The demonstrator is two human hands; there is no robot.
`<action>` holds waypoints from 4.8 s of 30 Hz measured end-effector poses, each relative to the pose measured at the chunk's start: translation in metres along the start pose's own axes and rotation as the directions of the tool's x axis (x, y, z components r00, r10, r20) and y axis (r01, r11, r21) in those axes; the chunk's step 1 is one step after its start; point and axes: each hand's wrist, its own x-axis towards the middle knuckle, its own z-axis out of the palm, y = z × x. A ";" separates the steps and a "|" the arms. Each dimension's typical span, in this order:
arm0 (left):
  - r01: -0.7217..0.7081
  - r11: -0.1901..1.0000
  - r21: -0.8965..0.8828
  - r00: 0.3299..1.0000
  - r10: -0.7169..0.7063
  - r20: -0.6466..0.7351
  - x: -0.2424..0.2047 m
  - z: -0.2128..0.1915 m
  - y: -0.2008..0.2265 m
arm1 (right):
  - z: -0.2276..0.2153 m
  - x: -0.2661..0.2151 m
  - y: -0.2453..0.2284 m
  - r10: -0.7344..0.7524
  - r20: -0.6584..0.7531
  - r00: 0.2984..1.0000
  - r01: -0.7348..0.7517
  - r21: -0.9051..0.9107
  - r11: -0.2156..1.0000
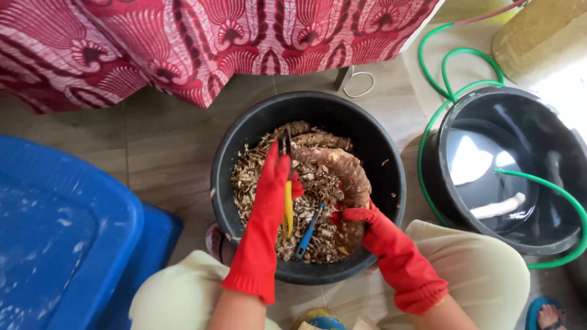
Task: Peeling the outer skin of cassava roots using a hand tool over a bucket to collect the peels.
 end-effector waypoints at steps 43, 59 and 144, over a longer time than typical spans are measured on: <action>-0.394 0.729 0.560 0.915 0.255 0.312 -0.027 0.033 -0.067 | 0.014 0.030 -0.009 0.275 0.077 0.958 -0.273 0.534 0.800; -0.218 0.825 0.521 0.972 0.137 0.190 -0.005 0.037 -0.134 | -0.011 0.074 0.002 0.281 -0.132 0.951 -0.164 0.553 0.817; 0.142 0.444 0.885 0.989 -0.031 -0.144 0.142 -0.054 -0.225 | -0.043 0.047 0.050 0.246 -0.201 0.948 -0.153 0.390 0.908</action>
